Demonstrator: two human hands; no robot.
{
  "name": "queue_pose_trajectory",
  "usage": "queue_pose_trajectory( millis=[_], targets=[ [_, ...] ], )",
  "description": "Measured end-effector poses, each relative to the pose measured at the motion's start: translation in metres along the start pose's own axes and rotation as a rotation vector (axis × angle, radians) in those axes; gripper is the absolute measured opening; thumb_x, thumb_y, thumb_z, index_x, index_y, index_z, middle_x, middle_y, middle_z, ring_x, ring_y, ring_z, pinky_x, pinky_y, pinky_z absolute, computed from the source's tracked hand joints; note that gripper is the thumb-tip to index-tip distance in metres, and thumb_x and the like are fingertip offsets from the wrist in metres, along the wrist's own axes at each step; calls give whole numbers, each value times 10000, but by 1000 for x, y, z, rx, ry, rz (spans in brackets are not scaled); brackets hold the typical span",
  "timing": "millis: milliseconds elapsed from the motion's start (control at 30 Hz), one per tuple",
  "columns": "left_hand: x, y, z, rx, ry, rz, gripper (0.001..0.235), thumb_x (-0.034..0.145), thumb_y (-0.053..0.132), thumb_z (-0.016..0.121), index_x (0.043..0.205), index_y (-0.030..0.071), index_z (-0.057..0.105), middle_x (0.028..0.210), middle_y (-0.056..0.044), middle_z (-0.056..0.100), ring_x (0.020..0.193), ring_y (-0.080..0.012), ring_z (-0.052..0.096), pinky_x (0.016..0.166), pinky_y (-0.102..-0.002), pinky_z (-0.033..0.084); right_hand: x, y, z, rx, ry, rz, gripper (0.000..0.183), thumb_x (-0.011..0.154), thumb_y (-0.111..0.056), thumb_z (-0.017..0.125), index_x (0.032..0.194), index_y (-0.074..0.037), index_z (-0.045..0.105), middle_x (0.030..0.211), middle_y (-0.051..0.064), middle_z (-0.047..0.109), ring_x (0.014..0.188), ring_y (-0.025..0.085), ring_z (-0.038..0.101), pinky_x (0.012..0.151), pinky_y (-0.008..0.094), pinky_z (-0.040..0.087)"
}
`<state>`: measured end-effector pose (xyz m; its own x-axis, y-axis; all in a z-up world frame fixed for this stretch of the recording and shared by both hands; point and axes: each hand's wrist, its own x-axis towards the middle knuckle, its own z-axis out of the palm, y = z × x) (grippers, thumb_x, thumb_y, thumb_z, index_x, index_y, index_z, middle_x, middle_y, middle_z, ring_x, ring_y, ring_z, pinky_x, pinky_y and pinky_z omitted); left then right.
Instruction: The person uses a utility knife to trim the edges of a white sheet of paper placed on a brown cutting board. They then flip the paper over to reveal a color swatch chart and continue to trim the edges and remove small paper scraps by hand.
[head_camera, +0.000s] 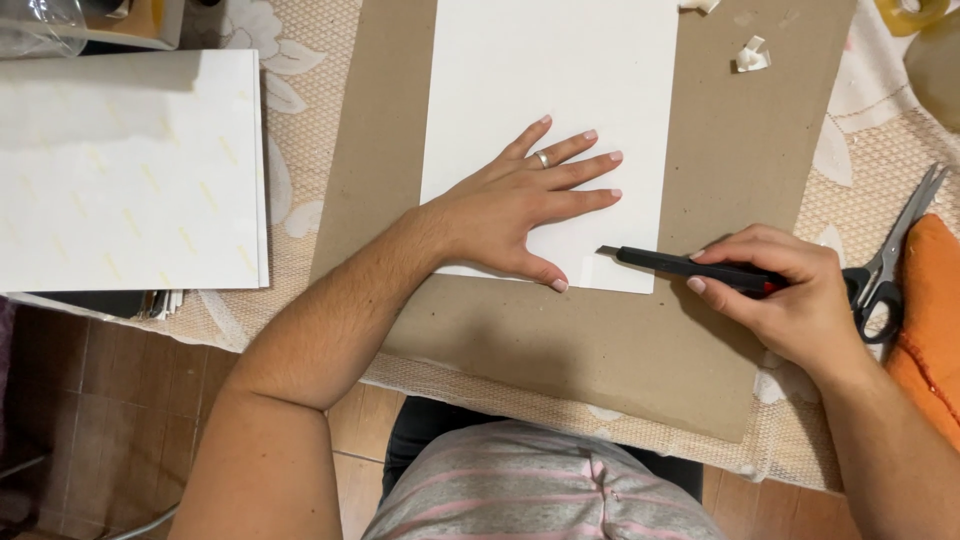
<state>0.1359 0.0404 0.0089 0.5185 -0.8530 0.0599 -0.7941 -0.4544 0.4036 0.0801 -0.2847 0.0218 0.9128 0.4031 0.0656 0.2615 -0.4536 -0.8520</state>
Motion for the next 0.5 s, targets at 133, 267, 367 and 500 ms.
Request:
queue_pose_trajectory(
  millis=[133,267,367,500],
  targets=[
    [0,1,1,-4,-10,-3,988,828,749,670,1552,136,393,1656,-110,203,1541,-358,115,1216,-616,10,-1,0,1,-25,-9,-26,191,801,-46,816,977,-38,741,965,99,729,872,168,660,837,262,508],
    [0,-1,3,7,10,9,989,830,772,646,1551,140,402,1656,-105,211,1541,-364,131,1217,-625,28,-2,2,2,-24,-18,-25,199,793,-54,822,976,-51,744,956,86,730,854,158,650,805,248,489],
    [0,0,2,8,0,-3,998,811,746,704,1547,142,403,1654,-107,215,1539,-365,134,1214,-624,29,-1,3,1,-11,-28,-24,203,788,-57,820,976,-46,743,956,88,733,871,169,656,837,266,502],
    [0,0,1,10,-7,-4,1004,815,751,694,1556,145,388,1658,-103,206,1542,-360,124,1215,-620,22,-1,2,2,-16,-22,-12,193,794,-57,816,974,-45,746,951,89,729,857,163,654,832,261,496]
  ],
)
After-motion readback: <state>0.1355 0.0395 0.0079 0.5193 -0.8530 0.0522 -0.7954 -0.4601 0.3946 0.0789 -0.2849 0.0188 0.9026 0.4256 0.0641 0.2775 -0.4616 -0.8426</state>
